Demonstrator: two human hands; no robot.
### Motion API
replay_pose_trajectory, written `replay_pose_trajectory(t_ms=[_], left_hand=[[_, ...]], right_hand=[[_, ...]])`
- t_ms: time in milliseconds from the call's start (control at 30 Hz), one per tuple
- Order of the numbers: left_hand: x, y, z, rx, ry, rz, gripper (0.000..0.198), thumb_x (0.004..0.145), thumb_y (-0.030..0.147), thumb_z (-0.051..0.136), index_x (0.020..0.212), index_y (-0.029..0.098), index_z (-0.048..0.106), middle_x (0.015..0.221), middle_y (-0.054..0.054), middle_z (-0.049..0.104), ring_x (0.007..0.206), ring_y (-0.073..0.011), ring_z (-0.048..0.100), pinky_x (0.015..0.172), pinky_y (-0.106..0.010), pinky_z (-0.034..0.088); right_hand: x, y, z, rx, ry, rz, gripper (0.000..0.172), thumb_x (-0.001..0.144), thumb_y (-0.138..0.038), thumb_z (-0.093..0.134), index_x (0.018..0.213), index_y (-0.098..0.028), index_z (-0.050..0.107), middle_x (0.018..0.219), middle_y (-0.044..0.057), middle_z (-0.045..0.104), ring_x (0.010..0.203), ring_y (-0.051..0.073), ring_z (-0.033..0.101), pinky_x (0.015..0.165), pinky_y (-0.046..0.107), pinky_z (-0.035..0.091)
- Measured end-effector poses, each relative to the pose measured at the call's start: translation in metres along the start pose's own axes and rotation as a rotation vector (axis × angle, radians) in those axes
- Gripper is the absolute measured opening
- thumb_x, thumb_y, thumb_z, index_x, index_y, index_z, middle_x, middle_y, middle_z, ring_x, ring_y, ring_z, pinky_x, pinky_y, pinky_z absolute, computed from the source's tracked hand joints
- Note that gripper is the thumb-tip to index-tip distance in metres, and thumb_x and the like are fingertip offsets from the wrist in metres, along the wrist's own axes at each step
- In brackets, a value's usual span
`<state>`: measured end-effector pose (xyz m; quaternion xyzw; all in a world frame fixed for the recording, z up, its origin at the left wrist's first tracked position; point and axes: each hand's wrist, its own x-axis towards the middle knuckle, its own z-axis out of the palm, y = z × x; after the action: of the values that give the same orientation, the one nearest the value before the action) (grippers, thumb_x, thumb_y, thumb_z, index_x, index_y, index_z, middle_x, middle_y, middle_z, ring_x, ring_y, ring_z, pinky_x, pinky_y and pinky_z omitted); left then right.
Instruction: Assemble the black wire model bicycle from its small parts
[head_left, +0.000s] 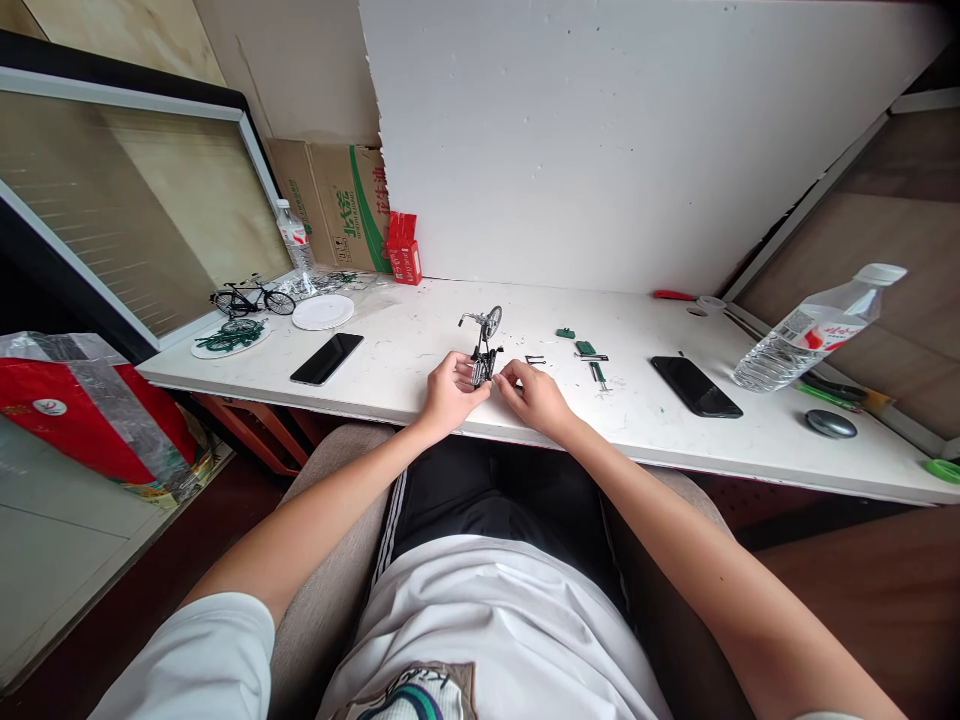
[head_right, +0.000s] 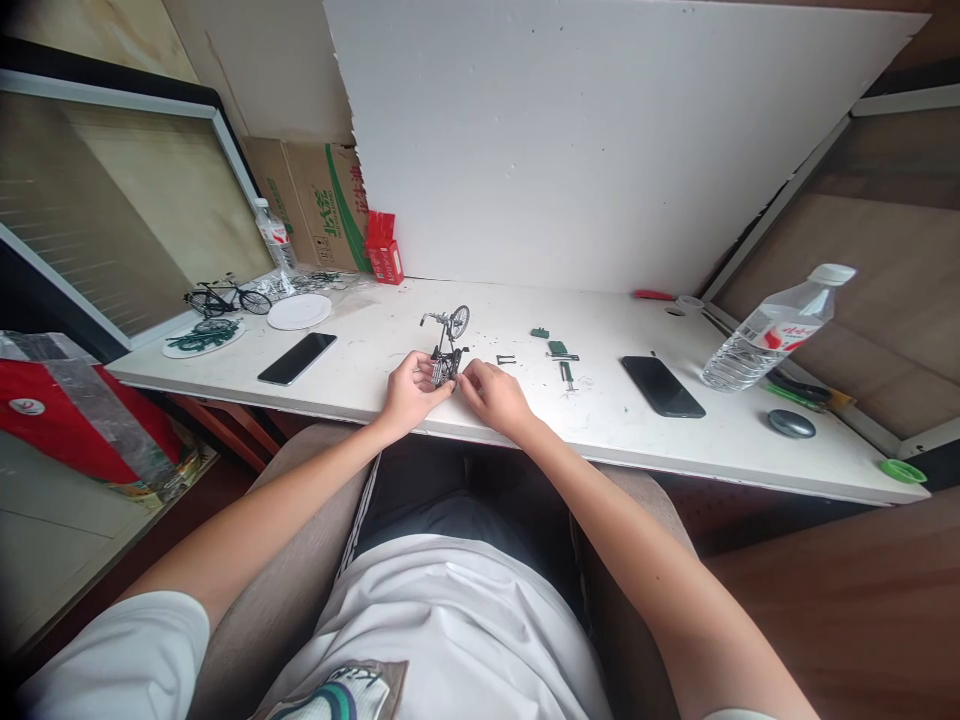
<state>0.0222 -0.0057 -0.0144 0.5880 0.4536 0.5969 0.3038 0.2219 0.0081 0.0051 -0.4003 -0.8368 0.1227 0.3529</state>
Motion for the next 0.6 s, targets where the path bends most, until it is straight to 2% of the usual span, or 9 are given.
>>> replay_pose_trajectory(t_ms=[233,400,467,600], left_hand=[[-0.0016,0.0034,-0.0003,0.011,-0.030,0.005,0.045,0.070,0.024,0.092,0.104,0.020,0.062,0.093,-0.004,0.073,0.079,-0.0153,0.070,0.068,-0.025,0.057],[-0.0015,0.0046,-0.0002,0.008,-0.033,0.008,0.045,0.070,0.023,0.092,0.103,0.020,0.061,0.092,-0.005,0.073,0.079,-0.0156,0.071,0.067,-0.025,0.056],[-0.0015,0.0043,0.0000,0.008,-0.029,0.006,0.045,0.070,0.023,0.092,0.103,0.020,0.062,0.092,-0.004,0.073,0.078,-0.0152,0.070,0.067,-0.025,0.056],[-0.0015,0.0023,0.0004,-0.006,-0.042,0.025,0.045,0.072,0.024,0.092,0.105,0.020,0.062,0.093,-0.005,0.074,0.081,-0.0164,0.072,0.069,-0.025,0.057]], right_hand=[[0.0020,0.0009,-0.0008,-0.069,-0.013,-0.038,0.046,0.114,-0.051,0.039,0.078,-0.024,0.051,0.074,0.004,0.062,0.067,0.020,0.053,0.067,0.033,0.039],[0.0016,-0.0018,-0.0016,-0.078,-0.017,-0.026,0.051,0.115,-0.054,0.037,0.076,-0.024,0.051,0.073,0.005,0.063,0.068,0.021,0.056,0.068,0.034,0.040],[0.0012,-0.0031,-0.0014,-0.077,-0.011,-0.010,0.046,0.114,-0.051,0.039,0.081,-0.024,0.056,0.078,0.006,0.068,0.072,0.022,0.060,0.070,0.034,0.042],[0.0007,-0.0045,-0.0010,-0.039,-0.006,0.016,0.024,0.109,-0.042,0.051,0.099,-0.024,0.062,0.093,0.007,0.075,0.081,0.023,0.066,0.073,0.033,0.045]])
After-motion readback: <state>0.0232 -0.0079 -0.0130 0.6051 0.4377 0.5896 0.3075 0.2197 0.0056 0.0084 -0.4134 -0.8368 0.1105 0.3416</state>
